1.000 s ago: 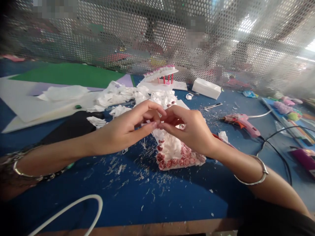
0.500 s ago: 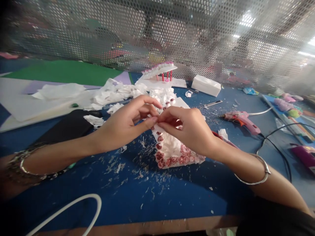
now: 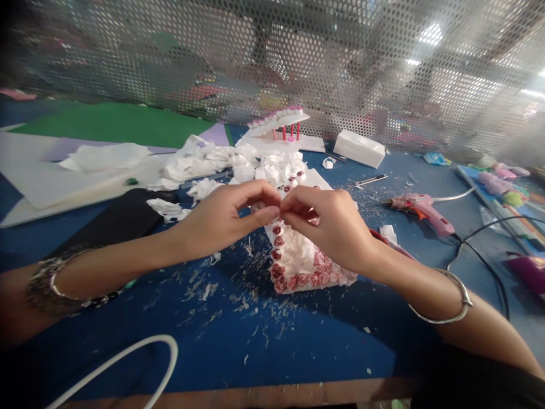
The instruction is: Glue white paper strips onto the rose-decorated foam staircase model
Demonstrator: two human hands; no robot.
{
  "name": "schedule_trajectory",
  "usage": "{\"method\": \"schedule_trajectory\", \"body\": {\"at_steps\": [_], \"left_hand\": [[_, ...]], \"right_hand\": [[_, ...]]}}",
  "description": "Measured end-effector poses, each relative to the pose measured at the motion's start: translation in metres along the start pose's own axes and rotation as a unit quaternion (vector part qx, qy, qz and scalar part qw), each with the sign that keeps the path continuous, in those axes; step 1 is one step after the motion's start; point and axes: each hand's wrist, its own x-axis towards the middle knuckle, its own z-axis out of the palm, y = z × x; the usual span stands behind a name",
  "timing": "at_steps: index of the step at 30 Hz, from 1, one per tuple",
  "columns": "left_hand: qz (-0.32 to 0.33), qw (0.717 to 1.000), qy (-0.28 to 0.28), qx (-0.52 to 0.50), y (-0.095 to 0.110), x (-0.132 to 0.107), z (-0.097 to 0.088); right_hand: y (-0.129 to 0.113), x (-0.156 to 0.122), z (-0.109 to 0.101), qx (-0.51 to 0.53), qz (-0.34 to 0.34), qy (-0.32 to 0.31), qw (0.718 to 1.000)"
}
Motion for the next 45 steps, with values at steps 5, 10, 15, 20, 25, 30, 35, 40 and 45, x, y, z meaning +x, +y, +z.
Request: {"method": "schedule_trajectory", "body": {"at_steps": [5, 10, 15, 20, 25, 30, 35, 40, 45], "left_hand": [[0.028, 0.996, -0.082, 0.019, -0.005, 0.003, -0.003], [-0.017, 0.981, -0.096, -0.17, 0.006, 0.004, -0.005], [-0.063, 0.951, -0.028, -0.302, -0.002, 0.01, -0.011], [-0.081, 0.939, 0.133, -0.308, -0.025, 0.023, -0.032], [-0.051, 0.974, 0.108, -0.192, -0.019, 0.021, -0.037], [-0.054, 0.978, 0.099, -0.177, -0.016, 0.018, -0.031], [-0.056, 0.981, 0.095, -0.16, -0.02, 0.019, -0.03], [-0.074, 0.983, 0.094, -0.142, -0.017, 0.019, -0.031], [-0.081, 0.98, 0.102, -0.149, -0.014, 0.02, -0.029]], "right_hand": [[0.002, -0.001, 0.001, -0.07, -0.056, 0.026, 0.996], [0.001, -0.003, -0.002, -0.093, -0.155, 0.06, 0.982], [0.001, -0.006, -0.002, -0.062, -0.259, -0.005, 0.964], [0.013, 0.003, -0.002, -0.092, -0.261, -0.076, 0.958], [0.029, 0.01, 0.002, -0.146, -0.177, -0.062, 0.971], [0.025, 0.005, 0.012, -0.311, -0.185, -0.073, 0.93], [0.014, 0.002, 0.013, -0.408, -0.191, -0.093, 0.888], [0.013, 0.002, 0.003, -0.368, -0.166, -0.107, 0.909], [0.017, 0.004, -0.006, -0.305, -0.173, -0.099, 0.931]]}}
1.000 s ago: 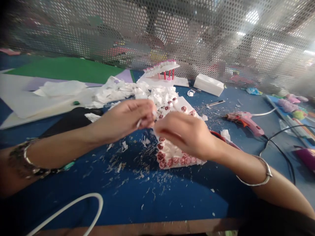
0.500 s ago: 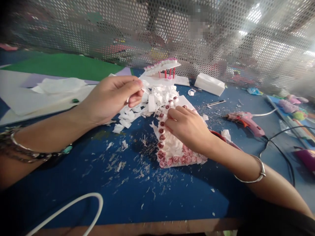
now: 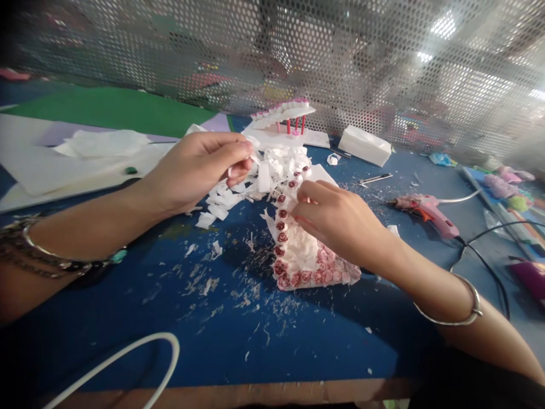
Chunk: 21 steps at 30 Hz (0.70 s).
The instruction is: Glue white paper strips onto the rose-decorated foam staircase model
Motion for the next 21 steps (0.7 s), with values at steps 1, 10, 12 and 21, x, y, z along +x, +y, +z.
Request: {"method": "schedule_trajectory", "body": {"at_steps": [1, 10, 12, 21], "left_hand": [[0.0, 1.0, 0.0, -0.001, 0.0, 0.0, 0.0], [0.01, 0.999, -0.048, 0.01, -0.003, -0.003, 0.001], [0.01, 0.998, -0.056, 0.019, -0.005, -0.004, 0.001], [0.01, 0.995, -0.077, 0.067, -0.002, -0.008, 0.005]], "right_hand": [[0.0, 0.0, 0.001, -0.006, -0.006, -0.007, 1.0], [-0.004, 0.002, 0.003, -0.106, -0.034, -0.04, 0.993], [-0.003, 0.002, -0.001, -0.072, -0.03, -0.035, 0.996], [-0.002, 0.002, 0.005, -0.075, -0.037, -0.07, 0.994]]}}
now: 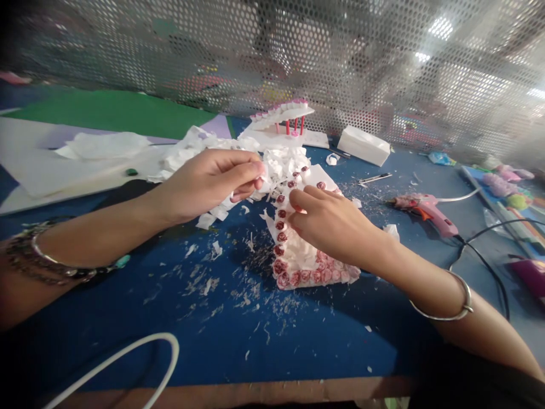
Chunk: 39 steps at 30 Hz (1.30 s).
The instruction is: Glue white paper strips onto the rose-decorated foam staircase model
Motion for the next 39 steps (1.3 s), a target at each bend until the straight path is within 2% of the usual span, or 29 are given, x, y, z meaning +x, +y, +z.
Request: {"method": "schedule_trajectory", "body": {"at_steps": [5, 12, 16, 21, 26, 31, 39], "left_hand": [[0.002, 1.0, -0.008, 0.0, 0.0005, -0.0001, -0.0001], [-0.005, 1.0, -0.002, -0.011, -0.0016, 0.0008, -0.0004], [0.006, 1.0, -0.006, -0.01, -0.0026, 0.0008, -0.0011], [-0.001, 1.0, -0.007, -0.007, -0.002, 0.0012, -0.0009], [-0.003, 1.0, -0.012, 0.004, -0.0014, 0.0012, -0.0007], [0.004, 1.0, -0.011, 0.018, -0.0018, 0.0005, 0.0002], [-0.004, 1.0, -0.021, 0.0, -0.0004, 0.0004, 0.0009]], "right_hand": [[0.0005, 0.0021, -0.0037, 0.089, 0.029, -0.003, 0.996], [0.0005, 0.0016, -0.0019, 0.066, 0.005, -0.013, 0.998], [0.0011, 0.0004, -0.0004, 0.11, 0.054, -0.007, 0.992], [0.0002, 0.0004, 0.0023, 0.056, 0.03, -0.002, 0.998], [0.0017, -0.0001, 0.0008, 0.091, 0.036, -0.003, 0.995], [0.0008, 0.0018, 0.0034, 0.024, 0.015, 0.002, 1.0], [0.0021, -0.0002, -0.0009, 0.016, -0.009, -0.03, 0.999]]}}
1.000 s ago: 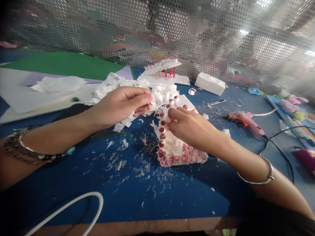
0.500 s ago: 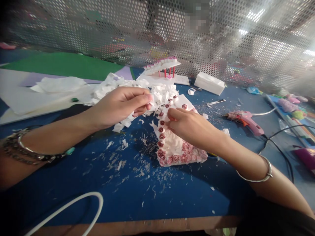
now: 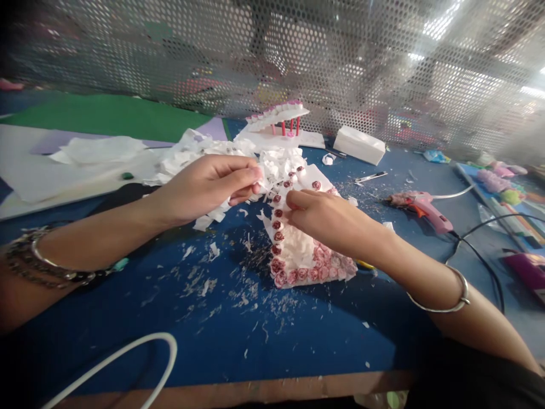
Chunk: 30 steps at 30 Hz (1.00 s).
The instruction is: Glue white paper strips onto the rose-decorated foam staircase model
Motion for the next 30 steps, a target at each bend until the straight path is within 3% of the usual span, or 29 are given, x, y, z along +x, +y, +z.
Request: {"method": "schedule_trajectory", "body": {"at_steps": [11, 19, 26, 30], "left_hand": [[-0.001, 1.0, -0.013, 0.002, -0.001, -0.001, 0.0], [0.009, 0.999, -0.026, 0.021, 0.001, -0.001, 0.0], [0.029, 0.996, -0.048, 0.064, 0.014, -0.005, 0.001], [0.036, 0.996, -0.049, 0.065, 0.015, -0.006, 0.0]], "right_hand": [[-0.002, 0.002, 0.001, -0.041, -0.003, -0.003, 0.999], [-0.006, 0.004, 0.009, 0.106, 0.12, 0.048, 0.986], [-0.01, 0.007, 0.015, 0.119, 0.126, 0.081, 0.982], [-0.014, 0.008, 0.012, 0.121, 0.142, 0.06, 0.981]]}}
